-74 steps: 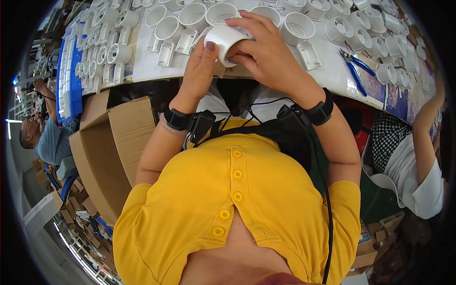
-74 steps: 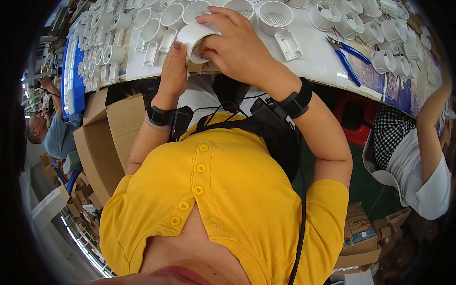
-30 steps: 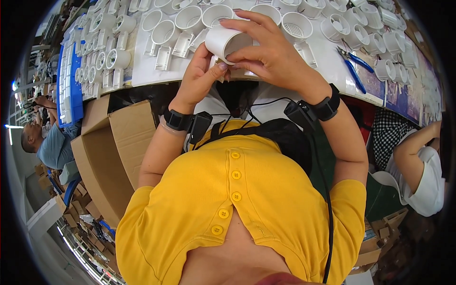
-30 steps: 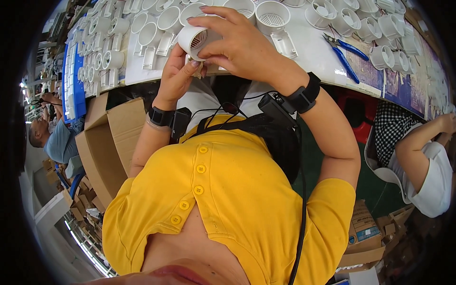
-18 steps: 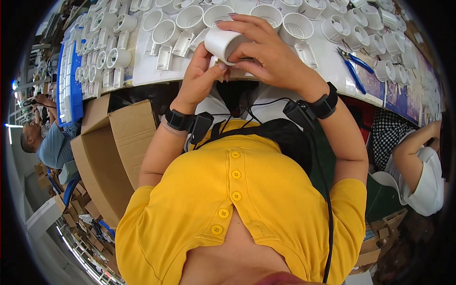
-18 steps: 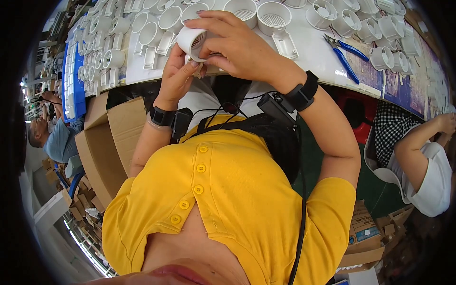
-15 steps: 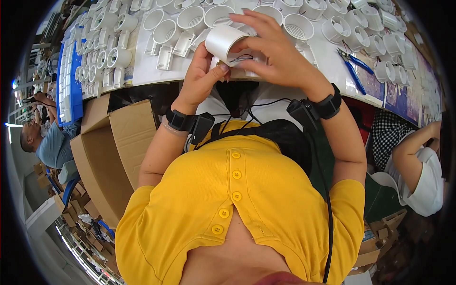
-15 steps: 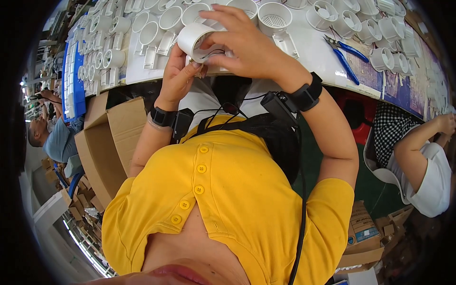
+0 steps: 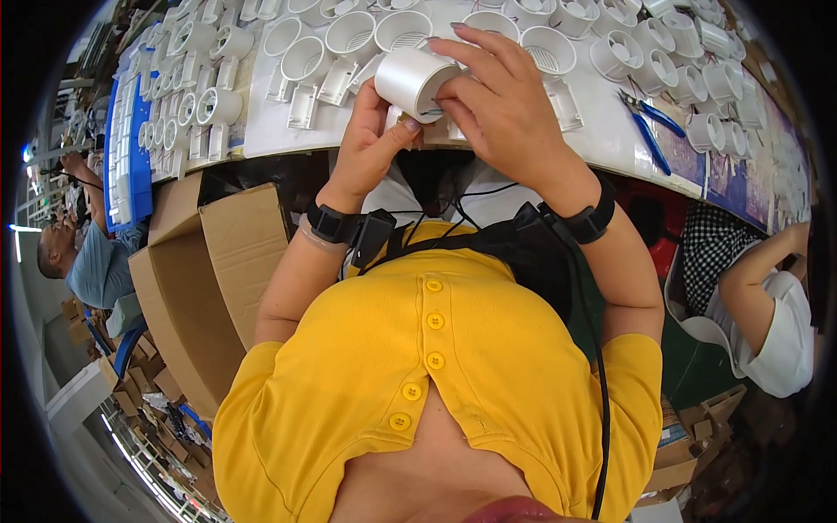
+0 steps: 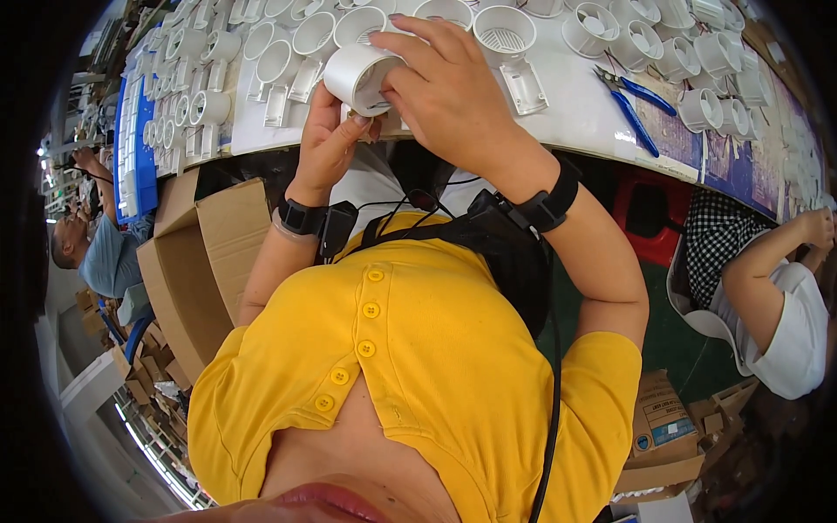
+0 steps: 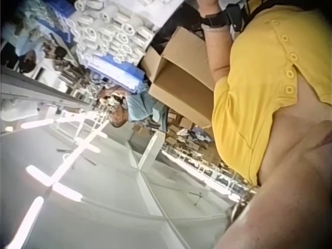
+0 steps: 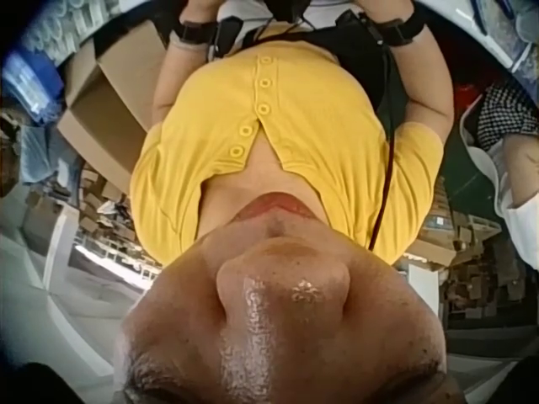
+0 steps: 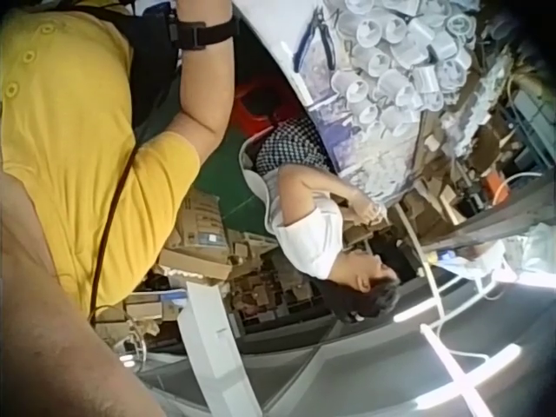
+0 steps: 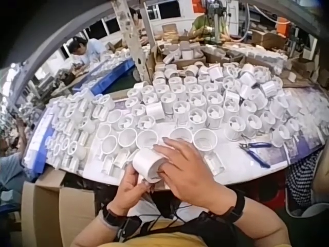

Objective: The person picks up a white plastic housing and a fan, inserts the fan into the housing, and threads the wires through a side opening. They then connect the wires to a small circuit board, tuck the assembly into the housing, and place the unit into a blue tray.

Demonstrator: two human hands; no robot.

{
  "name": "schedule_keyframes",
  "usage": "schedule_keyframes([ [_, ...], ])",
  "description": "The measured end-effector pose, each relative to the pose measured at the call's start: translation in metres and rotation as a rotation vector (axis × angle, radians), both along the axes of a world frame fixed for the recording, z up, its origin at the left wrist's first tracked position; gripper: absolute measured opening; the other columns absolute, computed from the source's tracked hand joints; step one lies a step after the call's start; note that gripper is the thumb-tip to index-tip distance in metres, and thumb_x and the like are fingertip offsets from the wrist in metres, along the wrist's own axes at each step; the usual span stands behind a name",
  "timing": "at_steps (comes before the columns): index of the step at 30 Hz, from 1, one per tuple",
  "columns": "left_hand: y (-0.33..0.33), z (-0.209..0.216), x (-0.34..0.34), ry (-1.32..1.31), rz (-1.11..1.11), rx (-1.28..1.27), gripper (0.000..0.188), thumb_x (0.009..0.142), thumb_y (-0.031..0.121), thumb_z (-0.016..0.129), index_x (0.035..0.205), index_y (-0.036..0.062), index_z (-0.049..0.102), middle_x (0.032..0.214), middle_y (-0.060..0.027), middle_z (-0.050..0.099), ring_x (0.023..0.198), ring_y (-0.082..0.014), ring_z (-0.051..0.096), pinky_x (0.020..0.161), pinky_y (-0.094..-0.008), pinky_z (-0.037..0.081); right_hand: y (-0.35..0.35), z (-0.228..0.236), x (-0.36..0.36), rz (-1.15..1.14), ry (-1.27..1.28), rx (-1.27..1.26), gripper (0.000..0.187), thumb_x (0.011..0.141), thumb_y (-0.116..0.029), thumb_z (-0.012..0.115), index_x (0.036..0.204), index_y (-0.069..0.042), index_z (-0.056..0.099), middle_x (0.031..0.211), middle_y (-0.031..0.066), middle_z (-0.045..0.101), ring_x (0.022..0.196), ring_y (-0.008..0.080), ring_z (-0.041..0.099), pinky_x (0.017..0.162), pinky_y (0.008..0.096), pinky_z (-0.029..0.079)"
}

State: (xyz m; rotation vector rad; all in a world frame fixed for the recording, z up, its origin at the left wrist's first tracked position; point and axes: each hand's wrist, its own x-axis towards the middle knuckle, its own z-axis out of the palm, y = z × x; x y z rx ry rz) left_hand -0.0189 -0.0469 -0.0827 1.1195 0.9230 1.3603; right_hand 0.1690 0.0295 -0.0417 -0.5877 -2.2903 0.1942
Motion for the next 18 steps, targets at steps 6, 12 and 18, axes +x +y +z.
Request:
schedule_keyframes([
  [6,0.001,-0.001,-0.004,0.012,-0.053,-0.028,0.049,0.09,0.008,0.056,0.133,0.005,0.034,0.117,-0.009,0.049,0.085,-0.0124,0.055,0.069,-0.025,0.048,0.001,-0.012,-0.002,0.13,0.15,-0.235,0.011,0.074,-0.006,0.071,0.084,-0.007,0.067,0.13,0.0049,0.054,0.128,0.0316,0.04,0.101,0.0405,0.037],
  [12,-0.001,0.002,-0.003,-0.074,-0.08,-0.066,0.051,0.089,0.006,0.055,0.135,0.0042,0.034,0.118,-0.0092,0.049,0.084,-0.0132,0.056,0.069,-0.0258,0.048,0.007,-0.009,0.0,0.153,0.088,-0.204,0.012,0.075,-0.009,0.071,0.086,-0.009,0.067,0.131,0.0042,0.054,0.13,0.0316,0.038,0.103,0.0411,0.034],
  [18,0.0,0.003,-0.003,-0.052,-0.081,-0.062,0.052,0.089,0.006,0.055,0.136,0.0041,0.033,0.118,-0.0094,0.049,0.084,-0.0138,0.056,0.07,-0.0264,0.049,0.009,-0.009,-0.001,0.2,0.088,-0.217,0.011,0.075,-0.009,0.07,0.085,-0.011,0.068,0.132,0.0033,0.053,0.13,0.0312,0.039,0.104,0.0418,0.033],
])
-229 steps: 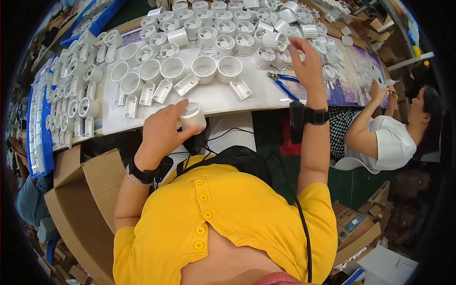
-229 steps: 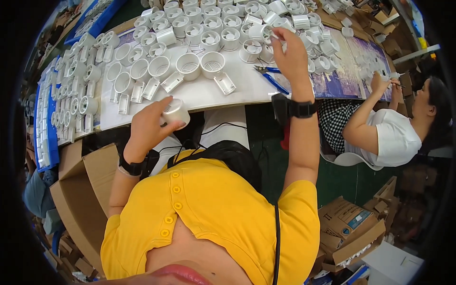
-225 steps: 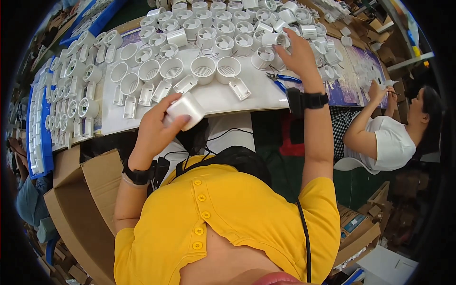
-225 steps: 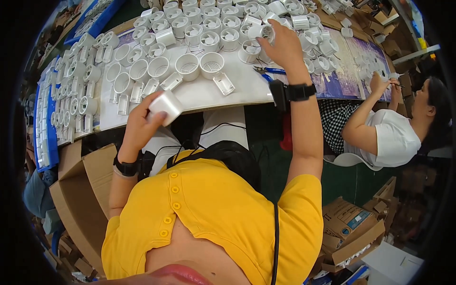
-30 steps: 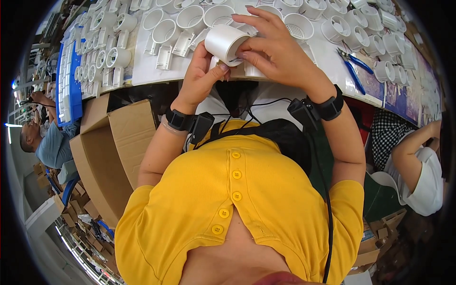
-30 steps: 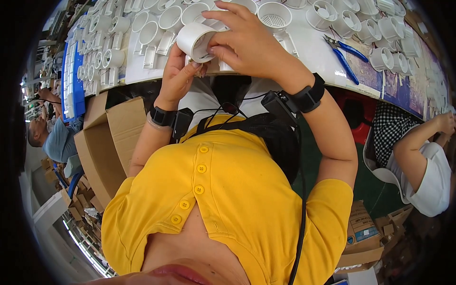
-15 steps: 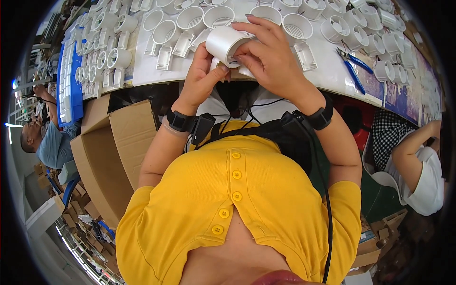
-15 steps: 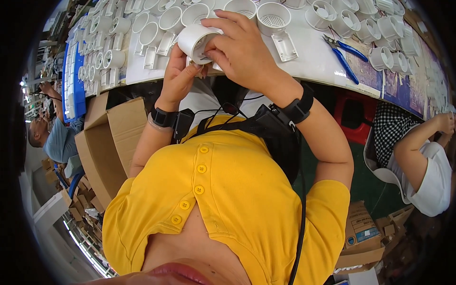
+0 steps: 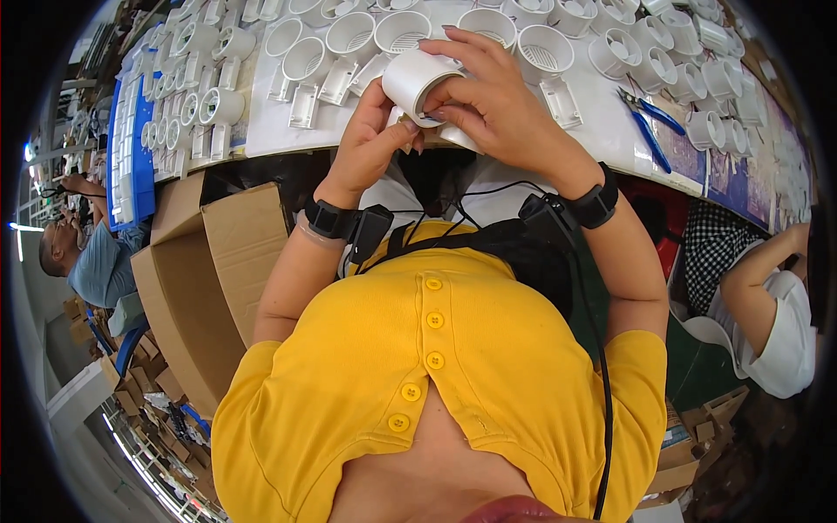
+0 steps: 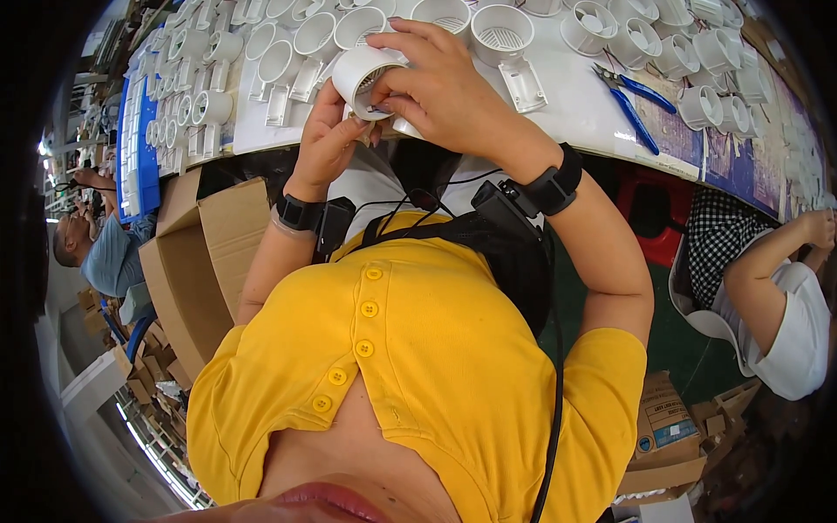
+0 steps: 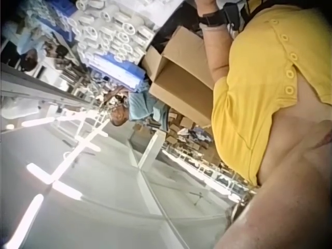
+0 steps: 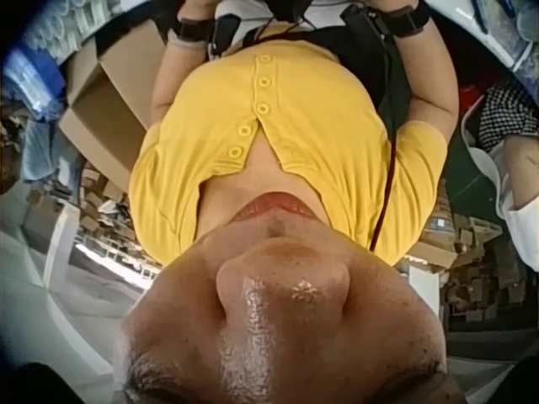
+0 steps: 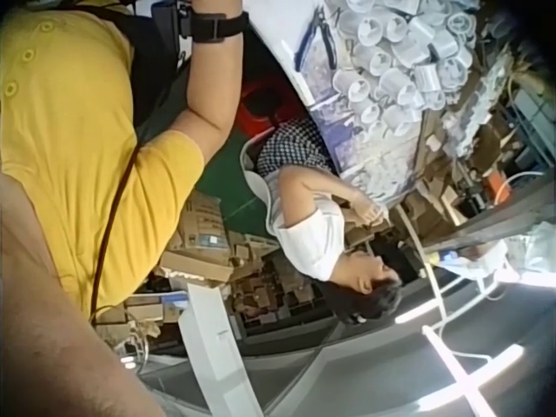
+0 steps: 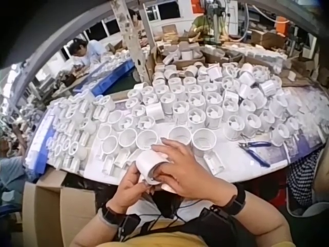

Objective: The person picks up a white plastic housing and a fan, inserts the fan into the housing, and threads the wires through a side opening. They then connect the wires to a small circuit board, tuck the assembly into the housing, and place the unit into a blue tray.

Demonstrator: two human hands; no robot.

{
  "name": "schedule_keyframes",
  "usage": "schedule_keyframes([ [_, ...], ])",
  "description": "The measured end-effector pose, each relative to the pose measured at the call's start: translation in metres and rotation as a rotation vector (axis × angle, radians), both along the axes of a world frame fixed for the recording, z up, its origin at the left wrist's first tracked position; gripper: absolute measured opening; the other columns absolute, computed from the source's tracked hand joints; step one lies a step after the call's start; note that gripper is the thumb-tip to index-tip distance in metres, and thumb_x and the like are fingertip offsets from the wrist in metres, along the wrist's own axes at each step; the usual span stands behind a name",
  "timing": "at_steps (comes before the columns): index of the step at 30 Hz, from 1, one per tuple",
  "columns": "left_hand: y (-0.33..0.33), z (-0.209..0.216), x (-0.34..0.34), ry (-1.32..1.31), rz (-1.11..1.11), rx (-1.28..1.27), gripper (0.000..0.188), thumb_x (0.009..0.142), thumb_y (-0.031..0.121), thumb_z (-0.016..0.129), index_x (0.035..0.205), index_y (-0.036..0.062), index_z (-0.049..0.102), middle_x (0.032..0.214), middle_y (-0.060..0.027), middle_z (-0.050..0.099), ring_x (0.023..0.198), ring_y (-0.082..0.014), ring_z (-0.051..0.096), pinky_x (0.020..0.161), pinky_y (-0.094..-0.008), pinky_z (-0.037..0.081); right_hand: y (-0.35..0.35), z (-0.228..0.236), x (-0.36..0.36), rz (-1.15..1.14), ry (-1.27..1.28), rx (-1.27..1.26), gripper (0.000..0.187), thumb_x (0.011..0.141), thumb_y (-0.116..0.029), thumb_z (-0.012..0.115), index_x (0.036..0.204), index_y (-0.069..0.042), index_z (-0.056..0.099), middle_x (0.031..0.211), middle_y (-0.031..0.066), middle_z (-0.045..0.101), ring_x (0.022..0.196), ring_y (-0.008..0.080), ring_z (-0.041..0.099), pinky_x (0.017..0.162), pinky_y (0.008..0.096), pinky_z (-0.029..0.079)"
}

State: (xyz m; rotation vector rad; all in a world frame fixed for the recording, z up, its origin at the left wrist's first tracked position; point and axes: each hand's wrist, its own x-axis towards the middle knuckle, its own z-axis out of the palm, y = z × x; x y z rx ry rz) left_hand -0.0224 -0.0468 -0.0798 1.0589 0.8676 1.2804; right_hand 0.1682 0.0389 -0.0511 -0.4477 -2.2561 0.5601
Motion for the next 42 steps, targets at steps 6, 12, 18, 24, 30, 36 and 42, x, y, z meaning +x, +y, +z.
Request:
schedule_keyframes([
  [6,0.002,0.0,-0.001,0.015,-0.018,-0.01,0.052,0.089,0.005,0.054,0.136,0.0041,0.033,0.118,-0.0088,0.049,0.084,-0.0136,0.056,0.07,-0.0263,0.049,0.001,0.005,-0.001,-0.011,0.014,0.014,0.011,0.075,-0.008,0.069,0.086,-0.011,0.068,0.133,0.0027,0.053,0.13,0.0305,0.039,0.104,0.042,0.033],
  [12,0.003,-0.001,-0.005,-0.014,-0.055,-0.062,0.05,0.088,0.006,0.054,0.134,0.0039,0.035,0.117,-0.0087,0.05,0.084,-0.0137,0.056,0.069,-0.0267,0.048,-0.003,0.011,-0.004,0.0,-0.05,0.162,0.013,0.072,-0.008,0.07,0.085,-0.01,0.068,0.134,0.0032,0.052,0.131,0.0304,0.038,0.105,0.0432,0.032],
  [18,0.005,0.005,0.0,-0.09,0.023,-0.094,0.049,0.087,0.005,0.055,0.132,0.0046,0.034,0.119,-0.0093,0.049,0.084,-0.0142,0.056,0.068,-0.0274,0.048,-0.019,0.003,-0.001,0.027,0.061,0.011,0.013,0.072,-0.008,0.071,0.085,-0.008,0.068,0.139,0.0072,0.047,0.133,0.0325,0.035,0.106,0.0442,0.031],
  [24,0.0,0.008,0.001,-0.026,-0.022,-0.054,0.05,0.09,0.009,0.056,0.134,0.0055,0.032,0.122,-0.0095,0.047,0.087,-0.0147,0.056,0.067,-0.0267,0.048,-0.012,0.0,-0.002,-0.01,0.031,0.01,0.01,0.075,-0.009,0.071,0.085,-0.01,0.071,0.142,0.0082,0.044,0.135,0.0337,0.031,0.107,0.0435,0.03],
  [30,-0.001,0.002,0.0,-0.129,-0.039,-0.031,0.049,0.093,0.015,0.057,0.134,0.0055,0.031,0.123,-0.0094,0.046,0.089,-0.0149,0.056,0.065,-0.0261,0.048,-0.005,0.0,-0.003,0.034,0.057,-0.041,0.008,0.075,-0.011,0.072,0.083,-0.013,0.072,0.141,0.0058,0.046,0.135,0.0331,0.031,0.108,0.0429,0.03],
  [36,0.001,0.013,-0.002,-0.148,-0.046,0.012,0.05,0.093,0.014,0.057,0.134,0.0055,0.031,0.123,-0.0096,0.047,0.084,-0.0144,0.057,0.064,-0.0263,0.048,-0.002,0.017,0.0,0.049,0.062,-0.078,0.01,0.072,-0.013,0.075,0.082,-0.013,0.072,0.139,0.0035,0.049,0.135,0.0331,0.032,0.108,0.0426,0.029],
  [42,-0.002,0.015,-0.006,-0.19,-0.08,0.023,0.048,0.093,0.014,0.058,0.133,0.0056,0.032,0.121,-0.0099,0.047,0.078,-0.0136,0.056,0.064,-0.0262,0.048,-0.001,0.033,-0.003,0.095,-0.01,0.035,0.012,0.071,-0.014,0.077,0.082,-0.013,0.071,0.138,0.0029,0.05,0.135,0.0328,0.032,0.108,0.0429,0.029],
])
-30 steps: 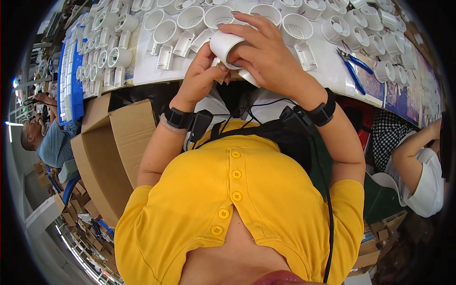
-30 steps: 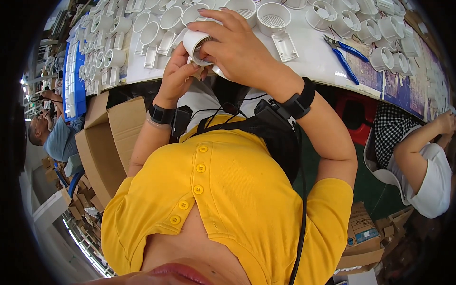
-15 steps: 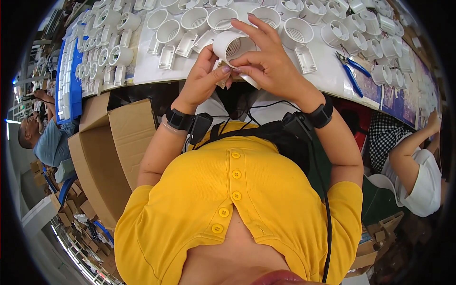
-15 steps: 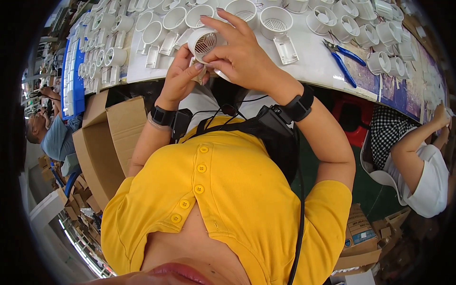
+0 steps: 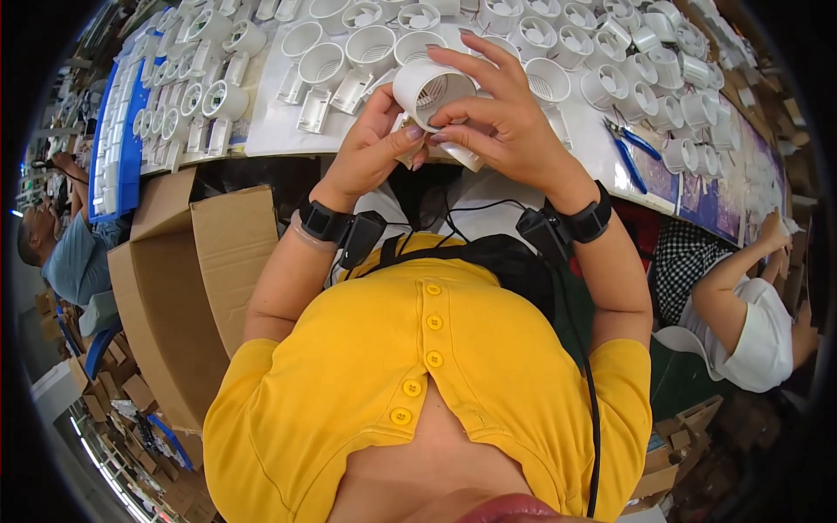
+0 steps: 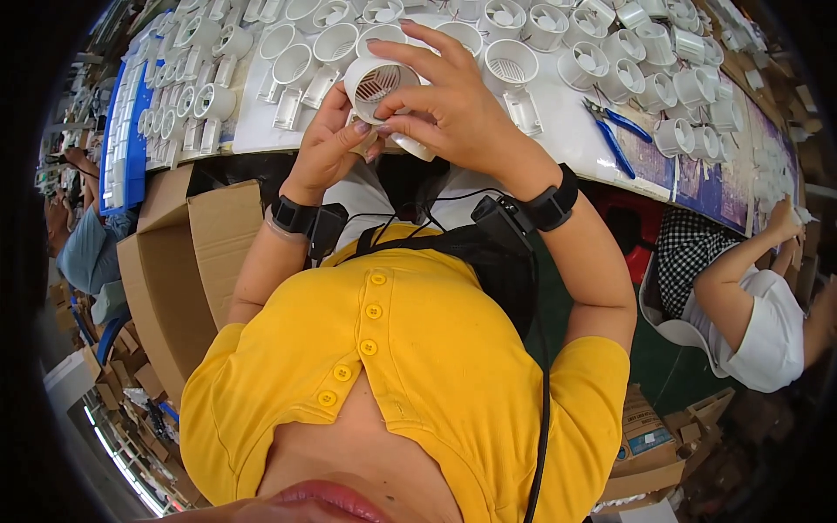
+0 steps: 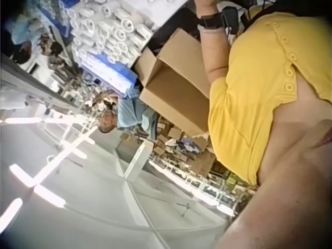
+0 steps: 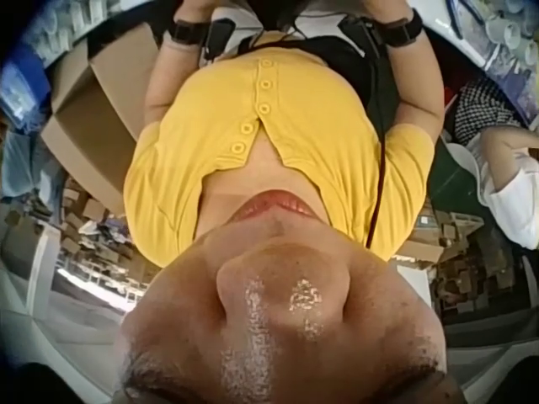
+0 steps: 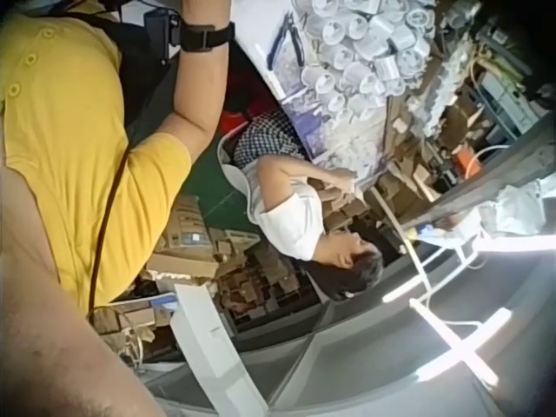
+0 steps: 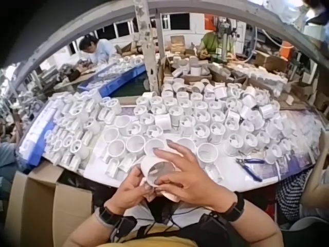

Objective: The person picks up a white plastic housing and a fan, inserts the fan into the housing, and threads the wires through a side opening. They then connect the wires to a small circuit board, tuck the assembly into the housing, and place the unit into a blue tray.

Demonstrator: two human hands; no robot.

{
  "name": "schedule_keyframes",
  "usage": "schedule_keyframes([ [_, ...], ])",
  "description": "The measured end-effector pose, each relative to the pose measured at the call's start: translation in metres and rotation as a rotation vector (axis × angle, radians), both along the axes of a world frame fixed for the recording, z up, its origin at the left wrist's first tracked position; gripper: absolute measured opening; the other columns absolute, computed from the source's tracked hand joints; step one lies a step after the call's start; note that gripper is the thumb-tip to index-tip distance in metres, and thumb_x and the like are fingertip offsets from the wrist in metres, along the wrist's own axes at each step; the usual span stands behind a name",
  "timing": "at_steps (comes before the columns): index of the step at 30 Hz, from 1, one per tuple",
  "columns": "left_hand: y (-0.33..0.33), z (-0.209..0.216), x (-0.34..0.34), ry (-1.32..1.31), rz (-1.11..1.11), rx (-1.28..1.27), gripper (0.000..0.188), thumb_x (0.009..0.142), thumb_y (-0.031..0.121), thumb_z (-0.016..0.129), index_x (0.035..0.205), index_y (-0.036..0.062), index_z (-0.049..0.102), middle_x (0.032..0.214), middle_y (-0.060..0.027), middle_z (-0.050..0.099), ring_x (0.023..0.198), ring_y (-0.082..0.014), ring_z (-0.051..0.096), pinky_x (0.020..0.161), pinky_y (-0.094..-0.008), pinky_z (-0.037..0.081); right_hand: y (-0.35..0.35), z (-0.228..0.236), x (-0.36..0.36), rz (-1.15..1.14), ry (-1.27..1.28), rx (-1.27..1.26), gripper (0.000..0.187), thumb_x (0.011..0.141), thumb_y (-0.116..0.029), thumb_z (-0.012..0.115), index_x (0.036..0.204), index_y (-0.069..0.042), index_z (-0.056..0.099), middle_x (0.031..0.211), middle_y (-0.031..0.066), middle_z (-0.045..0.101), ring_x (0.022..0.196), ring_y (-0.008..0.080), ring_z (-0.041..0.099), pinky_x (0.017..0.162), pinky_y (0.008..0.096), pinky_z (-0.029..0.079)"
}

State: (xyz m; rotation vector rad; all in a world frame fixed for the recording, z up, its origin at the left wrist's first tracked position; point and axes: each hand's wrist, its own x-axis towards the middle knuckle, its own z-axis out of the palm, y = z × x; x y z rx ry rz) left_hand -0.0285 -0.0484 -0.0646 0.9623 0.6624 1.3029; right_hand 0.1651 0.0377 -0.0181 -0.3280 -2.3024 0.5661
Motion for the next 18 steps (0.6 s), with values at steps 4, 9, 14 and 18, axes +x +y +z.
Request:
schedule_keyframes([
  [4,-0.001,-0.001,-0.005,-0.042,-0.019,-0.005,0.049,0.092,0.013,0.058,0.133,0.0058,0.033,0.121,-0.0098,0.048,0.081,-0.0133,0.056,0.065,-0.0261,0.048,0.0,0.006,-0.005,0.015,-0.021,0.042,0.013,0.072,-0.015,0.077,0.083,-0.013,0.071,0.139,0.0027,0.049,0.136,0.0328,0.031,0.109,0.0432,0.028],
  [9,-0.005,0.001,-0.004,-0.148,-0.05,-0.014,0.049,0.092,0.013,0.059,0.133,0.0059,0.033,0.12,-0.0093,0.048,0.085,-0.0129,0.056,0.065,-0.0256,0.047,0.003,0.014,-0.011,0.085,-0.09,-0.031,0.01,0.073,-0.013,0.075,0.081,-0.013,0.07,0.14,0.0037,0.049,0.137,0.0342,0.029,0.11,0.0442,0.027],
  [14,-0.004,0.007,-0.01,-0.135,0.011,0.03,0.048,0.092,0.011,0.059,0.133,0.0058,0.034,0.121,-0.0092,0.048,0.089,-0.0137,0.056,0.065,-0.0253,0.047,0.004,0.016,-0.019,0.079,-0.048,-0.055,0.014,0.075,-0.012,0.074,0.088,-0.011,0.068,0.137,0.0066,0.05,0.136,0.0324,0.032,0.109,0.0445,0.028],
  [18,-0.001,0.021,-0.017,-0.145,0.039,0.122,0.047,0.093,0.011,0.058,0.133,0.005,0.034,0.121,-0.0094,0.048,0.089,-0.0143,0.056,0.065,-0.0255,0.046,-0.015,0.013,-0.023,0.045,0.249,-0.461,0.033,0.078,-0.01,0.071,0.108,-0.009,0.06,0.131,0.0103,0.052,0.134,0.0273,0.035,0.108,0.0413,0.03],
])
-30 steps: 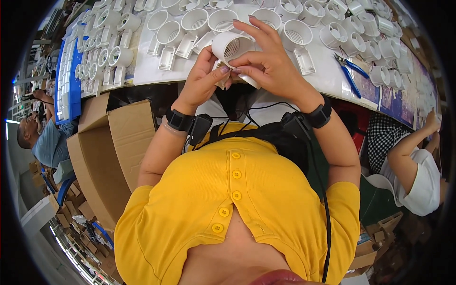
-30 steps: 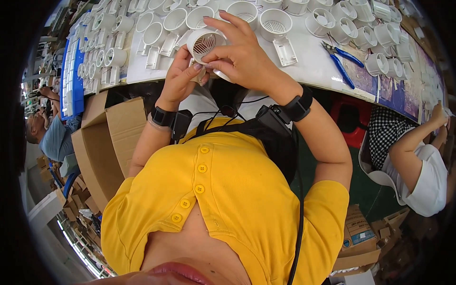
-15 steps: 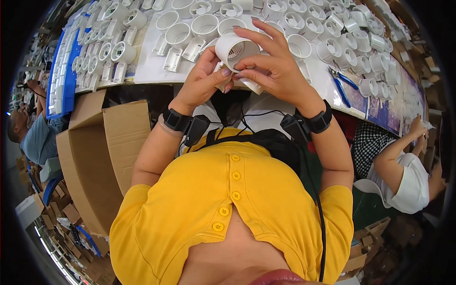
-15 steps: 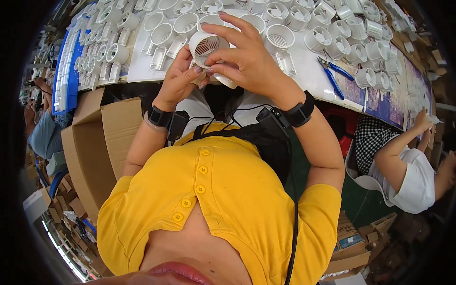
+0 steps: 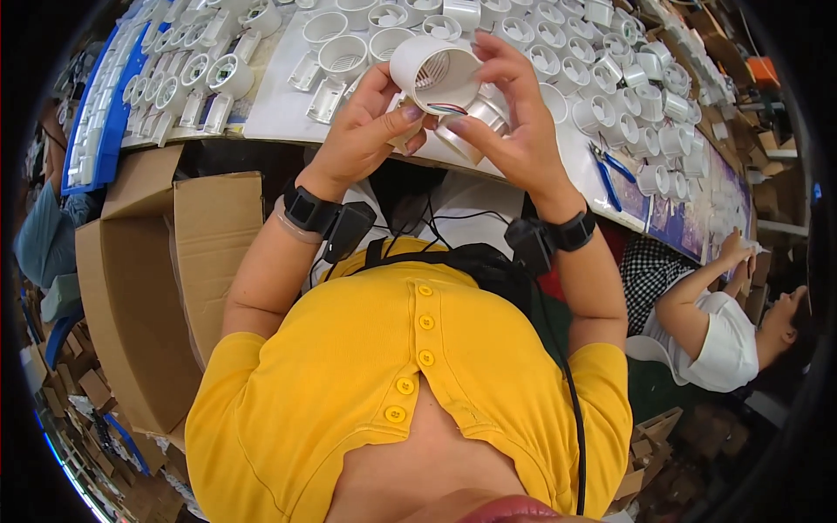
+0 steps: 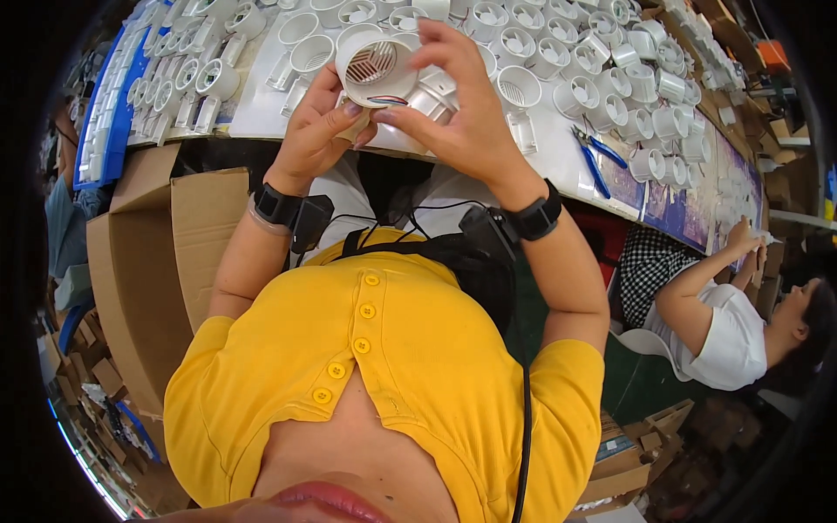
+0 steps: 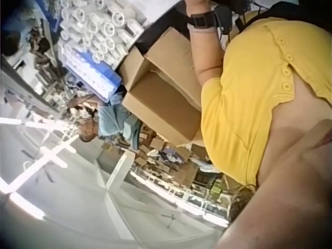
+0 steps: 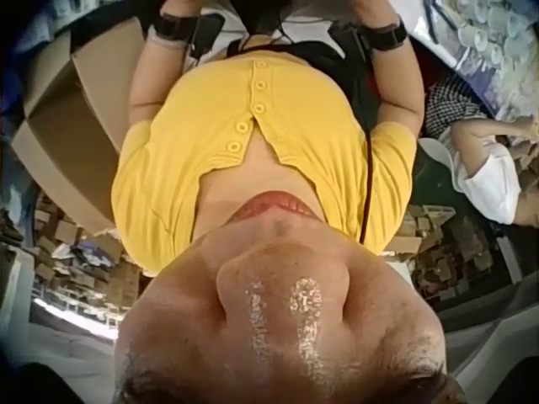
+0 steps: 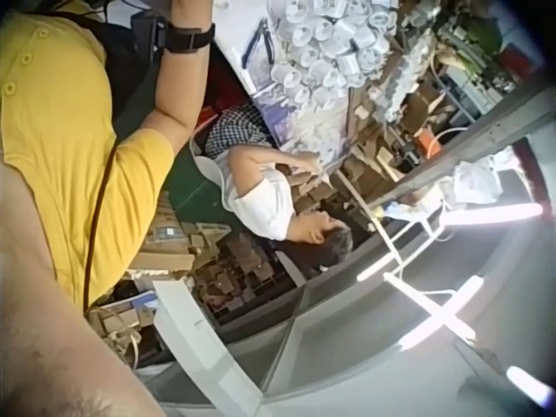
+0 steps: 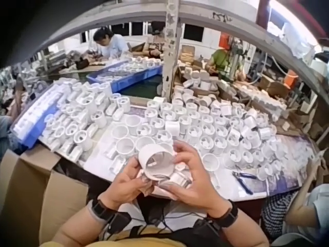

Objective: The person picks up a white plastic housing and a fan, inserts the fan into the housing, and threads the wires through a side opening. They then connect the wires to a small circuit board, tuck the assembly into the housing, and place the unit into a blue tray.

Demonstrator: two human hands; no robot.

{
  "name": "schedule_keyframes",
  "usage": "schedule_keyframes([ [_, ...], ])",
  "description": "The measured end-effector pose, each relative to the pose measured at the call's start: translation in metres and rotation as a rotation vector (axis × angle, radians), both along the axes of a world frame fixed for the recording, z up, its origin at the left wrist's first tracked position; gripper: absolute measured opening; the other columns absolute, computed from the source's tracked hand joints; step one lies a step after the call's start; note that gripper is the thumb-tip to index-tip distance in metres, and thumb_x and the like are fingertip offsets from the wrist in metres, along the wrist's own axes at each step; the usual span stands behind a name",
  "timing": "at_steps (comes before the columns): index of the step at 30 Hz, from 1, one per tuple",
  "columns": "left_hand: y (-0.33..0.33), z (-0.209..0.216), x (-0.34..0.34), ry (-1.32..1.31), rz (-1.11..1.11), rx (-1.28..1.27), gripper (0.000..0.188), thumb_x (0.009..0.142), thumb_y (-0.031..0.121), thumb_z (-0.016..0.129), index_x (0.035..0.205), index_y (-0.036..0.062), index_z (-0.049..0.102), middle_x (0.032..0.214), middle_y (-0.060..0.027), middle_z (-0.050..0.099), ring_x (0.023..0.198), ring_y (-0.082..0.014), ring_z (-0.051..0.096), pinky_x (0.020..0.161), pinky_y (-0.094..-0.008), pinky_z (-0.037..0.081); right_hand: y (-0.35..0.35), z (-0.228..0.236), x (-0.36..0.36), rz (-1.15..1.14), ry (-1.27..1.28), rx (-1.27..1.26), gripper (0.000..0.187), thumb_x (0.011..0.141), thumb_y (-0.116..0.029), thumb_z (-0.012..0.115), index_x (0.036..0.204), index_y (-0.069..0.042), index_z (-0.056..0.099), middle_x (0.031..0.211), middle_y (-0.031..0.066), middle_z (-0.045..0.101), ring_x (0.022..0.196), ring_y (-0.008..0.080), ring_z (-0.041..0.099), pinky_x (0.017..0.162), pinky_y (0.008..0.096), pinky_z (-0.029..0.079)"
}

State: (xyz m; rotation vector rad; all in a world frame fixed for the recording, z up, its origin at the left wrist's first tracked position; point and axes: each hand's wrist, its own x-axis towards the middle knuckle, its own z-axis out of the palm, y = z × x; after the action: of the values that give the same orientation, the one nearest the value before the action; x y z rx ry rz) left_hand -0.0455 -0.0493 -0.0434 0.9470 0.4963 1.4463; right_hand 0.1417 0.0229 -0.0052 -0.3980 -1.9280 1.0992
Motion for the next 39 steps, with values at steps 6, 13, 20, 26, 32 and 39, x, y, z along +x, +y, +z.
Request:
schedule_keyframes([
  [6,-0.004,0.004,-0.008,0.067,0.111,0.011,0.047,0.093,0.011,0.057,0.133,0.0036,0.033,0.119,-0.0097,0.05,0.092,-0.0147,0.057,0.064,-0.0254,0.046,-0.001,0.019,0.01,0.166,-0.255,-0.575,0.057,0.084,-0.01,0.065,0.134,-0.004,0.038,0.125,0.013,0.053,0.128,0.0212,0.041,0.104,0.0343,0.035],
  [13,-0.01,0.002,-0.011,0.051,0.099,-0.034,0.047,0.093,0.011,0.057,0.133,0.0032,0.033,0.12,-0.0094,0.05,0.095,-0.015,0.057,0.064,-0.0255,0.045,0.006,0.003,0.006,0.152,-0.28,-0.383,0.057,0.087,-0.011,0.061,0.138,-0.001,0.036,0.126,0.0097,0.054,0.116,0.0171,0.052,0.098,0.0313,0.041],
  [20,-0.01,0.005,-0.017,0.101,0.08,0.0,0.048,0.094,0.013,0.057,0.133,0.0033,0.031,0.121,-0.0085,0.049,0.097,-0.0148,0.058,0.065,-0.0256,0.047,0.0,0.003,-0.001,0.153,-0.21,-0.589,0.049,0.085,-0.008,0.062,0.131,-0.003,0.046,0.134,0.0123,0.046,0.116,0.0206,0.053,0.095,0.0338,0.044],
  [26,-0.01,0.002,-0.013,0.157,0.137,-0.086,0.046,0.094,0.012,0.055,0.132,0.003,0.031,0.121,-0.0087,0.049,0.097,-0.0148,0.058,0.066,-0.0255,0.048,-0.022,0.04,-0.007,-0.281,-0.6,0.379,0.044,0.08,-0.008,0.066,0.122,-0.017,0.058,0.138,0.0139,0.042,0.11,0.027,0.055,0.09,0.0355,0.046],
  [32,-0.006,0.003,-0.009,0.204,0.193,-0.097,0.043,0.095,0.011,0.053,0.13,0.0007,0.031,0.12,-0.0105,0.049,0.096,-0.0145,0.059,0.067,-0.0266,0.049,-0.013,0.04,-0.015,-0.309,-0.592,0.811,0.033,0.075,-0.005,0.067,0.104,-0.022,0.067,0.137,0.013,0.043,0.109,0.0326,0.051,0.09,0.038,0.044],
  [39,-0.003,0.001,-0.002,0.248,0.256,-0.121,0.042,0.093,0.009,0.052,0.128,-0.0014,0.029,0.116,-0.0122,0.051,0.095,-0.0142,0.059,0.068,-0.027,0.05,-0.014,0.037,-0.02,-0.324,-0.639,0.838,0.032,0.074,-0.004,0.067,0.102,-0.02,0.067,0.134,0.013,0.047,0.108,0.0337,0.05,0.089,0.0395,0.044],
])
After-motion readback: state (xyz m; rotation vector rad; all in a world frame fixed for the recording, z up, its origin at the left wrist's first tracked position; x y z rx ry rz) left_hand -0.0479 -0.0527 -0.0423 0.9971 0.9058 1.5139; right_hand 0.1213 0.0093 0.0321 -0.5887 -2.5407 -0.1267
